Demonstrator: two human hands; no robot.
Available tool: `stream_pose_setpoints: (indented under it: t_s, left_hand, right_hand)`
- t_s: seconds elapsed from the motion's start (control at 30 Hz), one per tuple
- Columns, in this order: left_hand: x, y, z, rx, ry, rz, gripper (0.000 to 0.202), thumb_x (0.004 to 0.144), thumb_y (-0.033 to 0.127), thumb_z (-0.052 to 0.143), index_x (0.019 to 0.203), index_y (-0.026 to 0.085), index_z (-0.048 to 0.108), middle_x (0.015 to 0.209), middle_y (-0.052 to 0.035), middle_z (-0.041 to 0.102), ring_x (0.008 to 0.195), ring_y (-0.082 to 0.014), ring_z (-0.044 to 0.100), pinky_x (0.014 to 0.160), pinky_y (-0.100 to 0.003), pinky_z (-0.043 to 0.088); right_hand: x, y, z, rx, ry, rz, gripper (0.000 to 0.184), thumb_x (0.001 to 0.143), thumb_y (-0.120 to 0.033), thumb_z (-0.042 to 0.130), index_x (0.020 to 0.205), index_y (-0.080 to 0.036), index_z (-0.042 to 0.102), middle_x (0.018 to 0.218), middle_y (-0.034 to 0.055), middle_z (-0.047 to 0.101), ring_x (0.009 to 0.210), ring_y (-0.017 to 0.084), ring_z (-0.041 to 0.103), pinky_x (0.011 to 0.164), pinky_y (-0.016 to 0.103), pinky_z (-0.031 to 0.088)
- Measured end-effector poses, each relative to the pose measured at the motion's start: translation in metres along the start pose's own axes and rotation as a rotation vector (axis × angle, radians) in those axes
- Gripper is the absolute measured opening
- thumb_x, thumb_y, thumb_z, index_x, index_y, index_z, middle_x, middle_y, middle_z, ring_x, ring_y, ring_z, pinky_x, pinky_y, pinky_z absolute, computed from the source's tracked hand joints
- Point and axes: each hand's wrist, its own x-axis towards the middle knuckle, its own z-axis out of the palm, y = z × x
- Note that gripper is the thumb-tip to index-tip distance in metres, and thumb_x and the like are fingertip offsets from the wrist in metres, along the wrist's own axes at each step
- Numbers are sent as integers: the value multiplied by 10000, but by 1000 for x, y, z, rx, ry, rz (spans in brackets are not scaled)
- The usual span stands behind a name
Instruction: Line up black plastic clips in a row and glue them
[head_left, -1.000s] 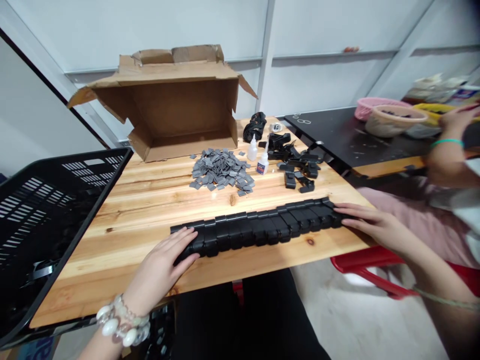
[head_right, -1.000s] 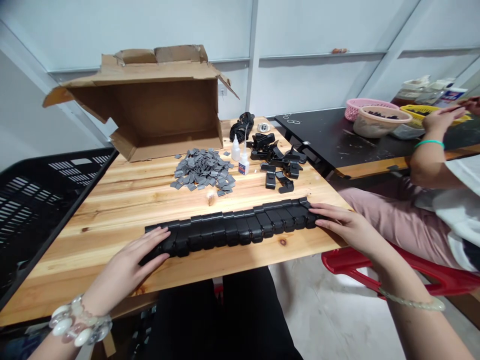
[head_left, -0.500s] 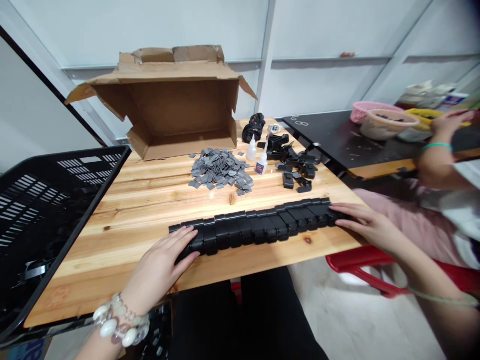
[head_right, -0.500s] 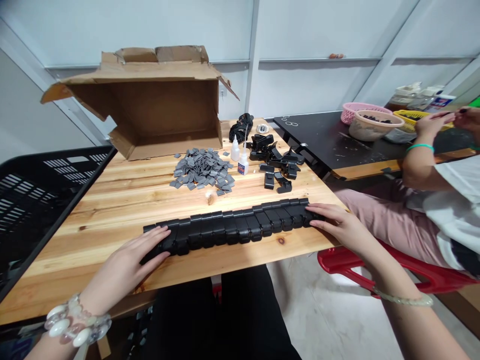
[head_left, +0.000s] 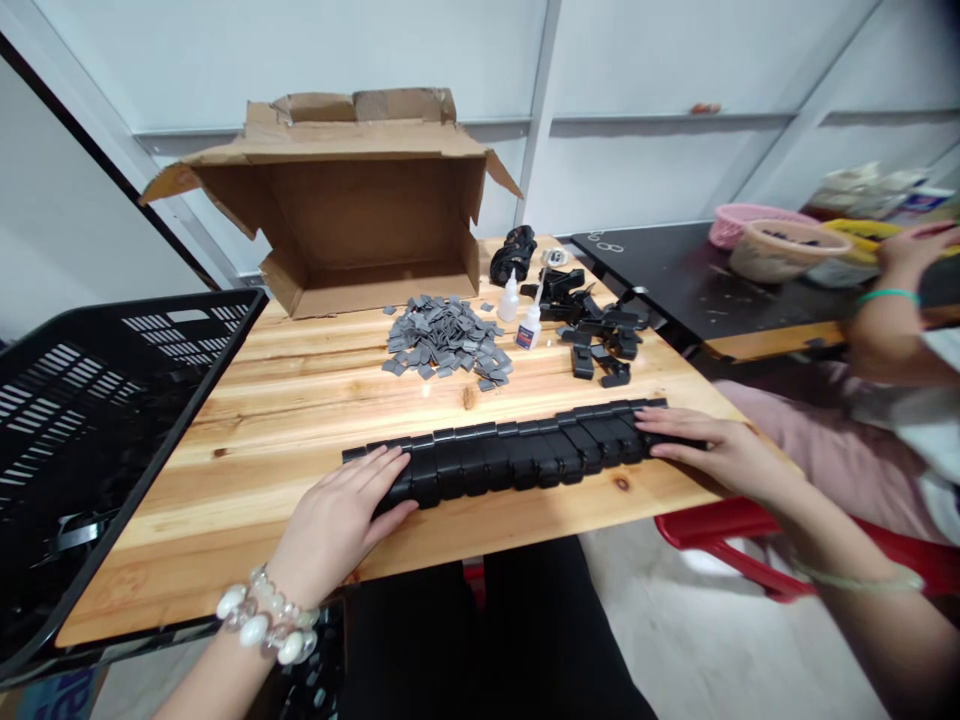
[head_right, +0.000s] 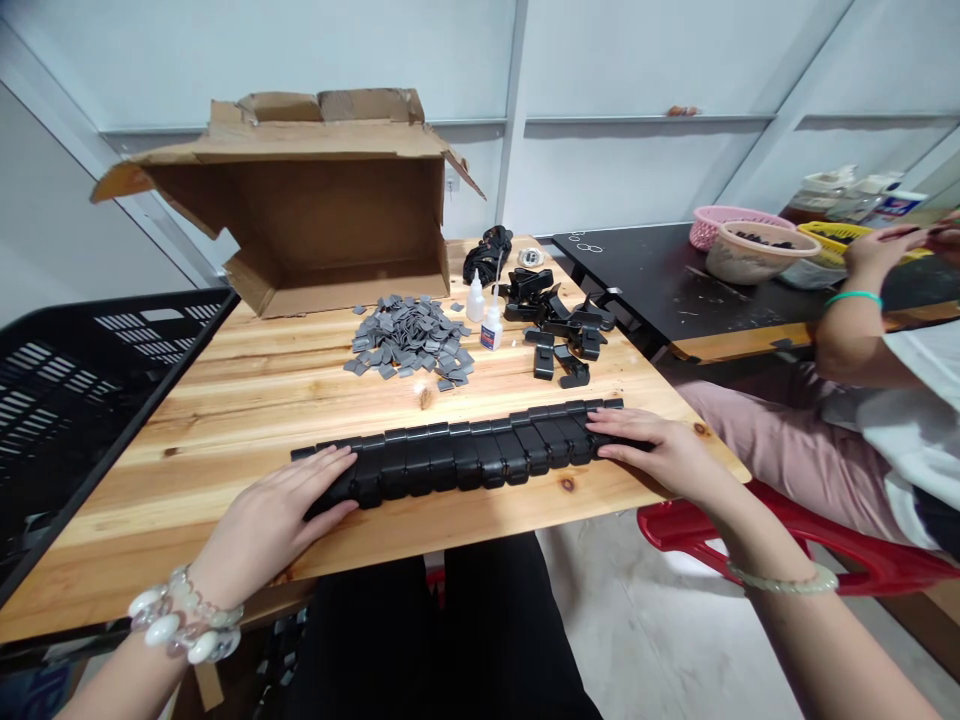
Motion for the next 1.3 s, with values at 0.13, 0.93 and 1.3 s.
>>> stream_pose_setpoints:
  t_s: [0.13,0.93,1.3]
  left_hand:
    - [0,1,1,-50,30,-14,556,976,583,381,1269,175,621,1287,-90,652,1169,-269,636,987,-424,538]
    - [-26,-52,-19,-158,-36,-45,524,927,608,482,1268,247,649,1308,-22,638,1202,-246,616,1071,-418,480]
    - [-42,-63,-32,-103,-72,-54,518,921,582,510,1279,229,635,1314,-32,637,1195,-260,619,1052,-431,500]
  right_hand:
    - [-2,-3,1,24,32,16,378,837,-497,654,1004,-182,780,1175,125,699,1107,301,662,1076,471,479]
    - [24,-46,49,27,-6,-160,327,877,-441,641,1123,-249,740,1220,67,683,1172,284,628,1042,484,502]
    - [39,-64,47,-29,-110,-255,341,904,-436,605,1160,-245,725,1245,56,672,1157,275,637,1027,431,520]
